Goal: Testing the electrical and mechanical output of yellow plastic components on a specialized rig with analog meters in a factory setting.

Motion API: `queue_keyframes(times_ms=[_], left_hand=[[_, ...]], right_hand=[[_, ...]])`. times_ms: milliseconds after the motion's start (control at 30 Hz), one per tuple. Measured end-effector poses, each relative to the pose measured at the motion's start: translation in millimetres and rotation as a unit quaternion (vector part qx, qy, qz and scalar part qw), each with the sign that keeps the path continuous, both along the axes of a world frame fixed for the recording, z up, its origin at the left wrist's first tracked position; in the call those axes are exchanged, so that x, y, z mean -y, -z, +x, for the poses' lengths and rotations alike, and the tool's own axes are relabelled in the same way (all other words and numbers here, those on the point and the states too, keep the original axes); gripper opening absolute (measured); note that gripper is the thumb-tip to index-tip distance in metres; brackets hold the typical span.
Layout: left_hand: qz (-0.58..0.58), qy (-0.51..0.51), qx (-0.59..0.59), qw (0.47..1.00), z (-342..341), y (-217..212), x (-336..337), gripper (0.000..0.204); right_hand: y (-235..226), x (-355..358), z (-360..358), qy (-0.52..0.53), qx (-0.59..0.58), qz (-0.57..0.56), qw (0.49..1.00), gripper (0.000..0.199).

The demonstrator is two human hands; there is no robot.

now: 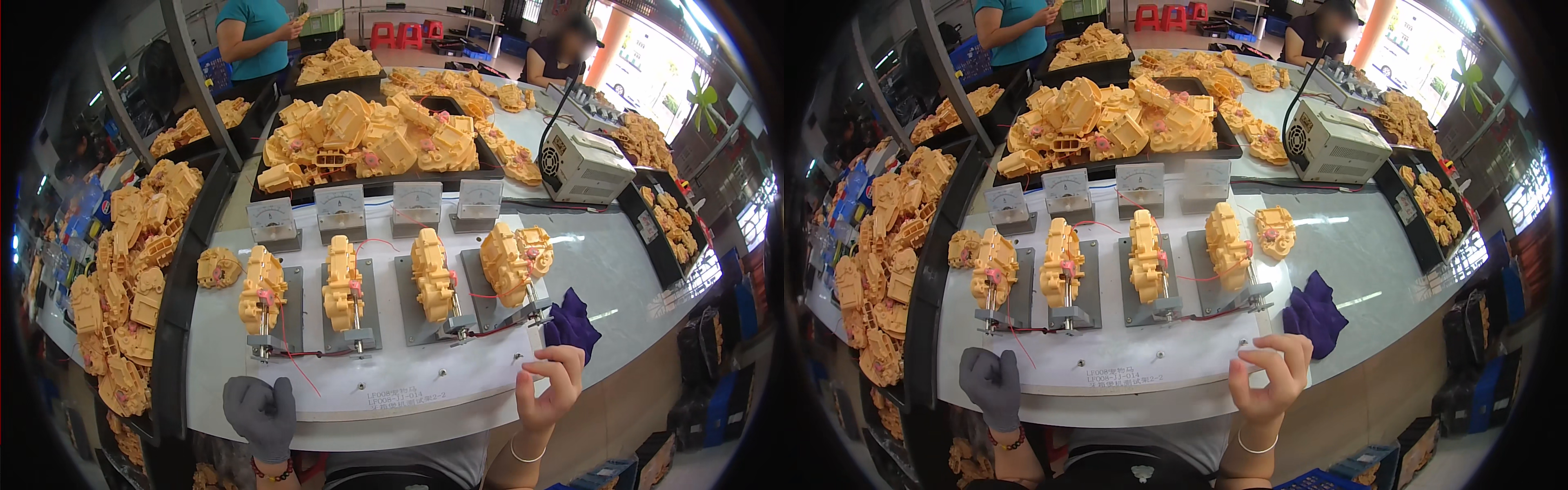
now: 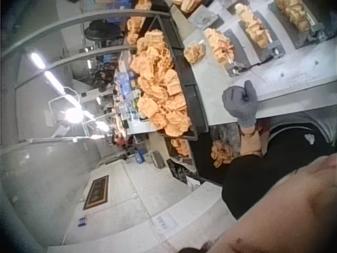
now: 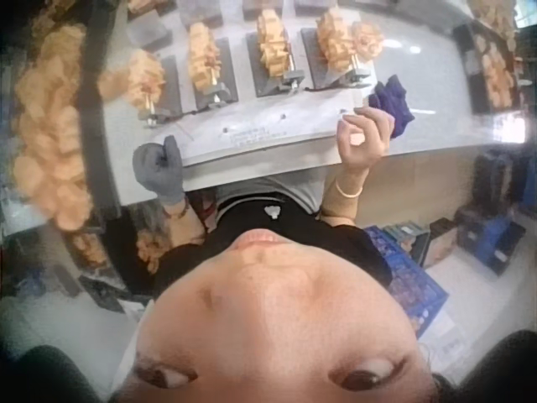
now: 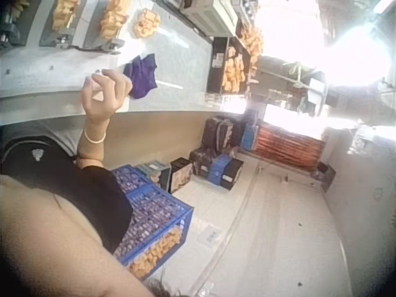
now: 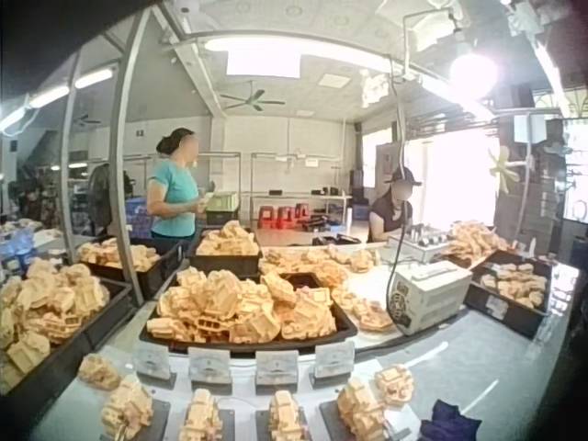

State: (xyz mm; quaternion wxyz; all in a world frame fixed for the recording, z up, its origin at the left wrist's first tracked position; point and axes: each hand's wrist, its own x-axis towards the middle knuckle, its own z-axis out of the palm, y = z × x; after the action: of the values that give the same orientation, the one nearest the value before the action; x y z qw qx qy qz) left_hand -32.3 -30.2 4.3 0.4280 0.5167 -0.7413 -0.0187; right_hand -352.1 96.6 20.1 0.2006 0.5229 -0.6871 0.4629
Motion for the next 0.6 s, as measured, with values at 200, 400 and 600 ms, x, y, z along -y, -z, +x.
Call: queue_keyframes(times_ms=[200, 400, 600], left_hand=[[0.064, -0.036, 0.055, 0.996, -4, -3, 8, 0.033], [0.024, 0.016, 0.083, 0.996, 5, -6, 10, 0.033], [-0.025, 0.163, 0.068, 0.984, -28, -31, -2, 0.027]], right_hand=[[-12, 19, 16, -0.208, 0.041, -0.029, 0.977, 0.019], [-2, 43, 22, -0.323, 0.135, 0.079, 0.934, 0.014], [-4, 44, 23, -0.288, 0.128, 0.181, 0.932, 0.014]])
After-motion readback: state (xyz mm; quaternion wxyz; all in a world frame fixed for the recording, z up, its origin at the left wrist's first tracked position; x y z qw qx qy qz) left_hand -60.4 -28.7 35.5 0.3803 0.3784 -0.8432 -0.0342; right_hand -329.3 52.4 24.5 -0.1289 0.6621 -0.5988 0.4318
